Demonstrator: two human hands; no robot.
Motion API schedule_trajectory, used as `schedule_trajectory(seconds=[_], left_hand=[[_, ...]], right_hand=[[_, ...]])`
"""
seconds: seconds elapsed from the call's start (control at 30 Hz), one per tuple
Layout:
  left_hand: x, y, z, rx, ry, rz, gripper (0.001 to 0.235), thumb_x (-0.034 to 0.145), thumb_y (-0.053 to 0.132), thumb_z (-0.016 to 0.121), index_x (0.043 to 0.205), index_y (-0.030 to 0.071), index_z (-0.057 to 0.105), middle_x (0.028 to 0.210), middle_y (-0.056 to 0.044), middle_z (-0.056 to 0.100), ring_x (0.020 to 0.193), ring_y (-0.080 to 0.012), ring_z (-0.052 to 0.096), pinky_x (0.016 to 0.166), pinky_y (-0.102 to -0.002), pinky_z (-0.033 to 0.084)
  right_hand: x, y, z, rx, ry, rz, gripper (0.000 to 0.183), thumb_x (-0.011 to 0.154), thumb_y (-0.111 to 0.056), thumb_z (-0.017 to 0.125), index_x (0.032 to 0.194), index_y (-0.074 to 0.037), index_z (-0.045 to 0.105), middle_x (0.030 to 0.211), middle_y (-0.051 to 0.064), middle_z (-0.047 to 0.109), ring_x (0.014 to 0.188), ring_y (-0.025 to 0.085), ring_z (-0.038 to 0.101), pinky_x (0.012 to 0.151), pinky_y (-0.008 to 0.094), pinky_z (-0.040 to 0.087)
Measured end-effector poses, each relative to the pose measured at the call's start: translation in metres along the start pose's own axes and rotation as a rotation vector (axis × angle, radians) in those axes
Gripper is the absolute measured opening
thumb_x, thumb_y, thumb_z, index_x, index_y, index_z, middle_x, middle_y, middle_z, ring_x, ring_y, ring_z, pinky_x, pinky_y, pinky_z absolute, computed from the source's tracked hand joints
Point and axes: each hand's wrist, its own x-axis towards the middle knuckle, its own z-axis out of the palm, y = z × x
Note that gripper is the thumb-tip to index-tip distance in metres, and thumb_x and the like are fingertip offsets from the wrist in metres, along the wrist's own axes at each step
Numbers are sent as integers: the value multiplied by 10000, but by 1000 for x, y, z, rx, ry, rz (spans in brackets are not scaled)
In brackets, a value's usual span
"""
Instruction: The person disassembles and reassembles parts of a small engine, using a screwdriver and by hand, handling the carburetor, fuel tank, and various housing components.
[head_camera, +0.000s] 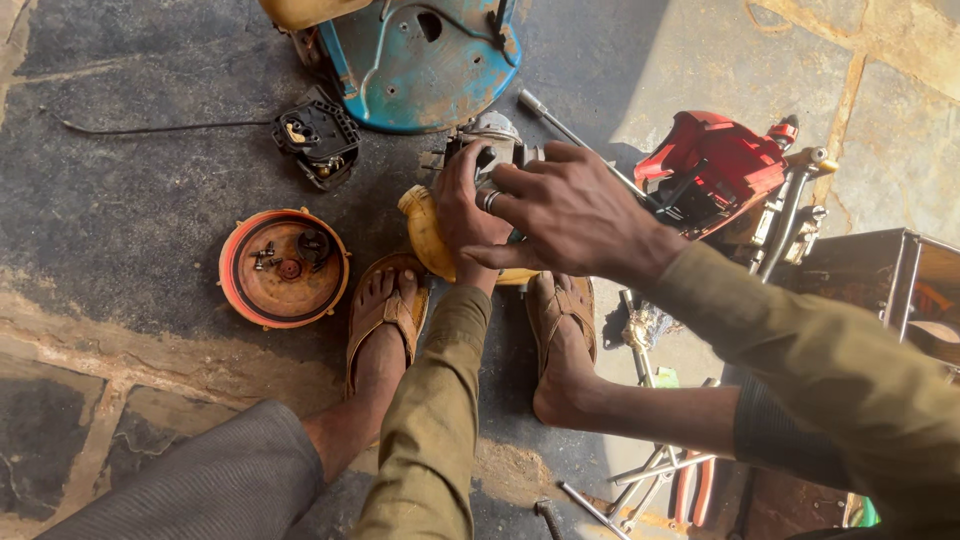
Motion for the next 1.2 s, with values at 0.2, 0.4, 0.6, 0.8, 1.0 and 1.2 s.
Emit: schedule_trajectory(seconds=[0.2,0.4,0.6,0.8,1.0,1.2], left_hand=[[-3,-12,12,36,19,-49,454,917,277,769,1299,94,607,1281,-113,685,1229,-320,645,1071,-442,505],[-7,-23,19,42,36,-32,436,923,258,768,1299,94,619,1281,-100,696,1232,-306,651,1077,-443,512],[-6,-6,10,47,1,-82,431,910,224,739,1296,80,611,1279,-110,679,1250,-318,632,1082,-455,494],[-1,5,4,32,-7,-126,432,956,258,745,1320,78,598,1302,-122,669,1256,-329,621,1082,-454,508],[-5,2,0,-4,-10,-61,582,819,151,774,1360,78,572,1337,-140,643,1291,-357,597,1112,-469,478],[-6,-8,5,-34,1,-28,571,839,101,743,1378,98,556,1361,-137,644,1326,-354,598,1165,-470,463]], right_hand=[[1,21,-3,278,156,-441,382,1039,-495,538,1054,-198,778,899,-1,773,869,247,705,842,435,538],[24,34,-7,802,-627,-144,348,1041,-362,588,1192,-111,776,818,126,682,734,246,656,669,409,547],[-5,29,19,1844,76,441,251,1073,-187,578,1290,-73,523,856,9,579,761,88,565,656,244,504],[11,-42,64,1605,1143,455,38,1187,-53,495,1217,-44,515,916,0,496,796,94,460,698,255,412],[-6,-8,42,539,802,47,128,1047,-149,542,1040,-65,638,826,42,518,719,156,403,662,356,359],[3,0,2,94,91,61,518,959,-584,525,818,-92,610,713,8,462,579,155,355,536,353,320]])
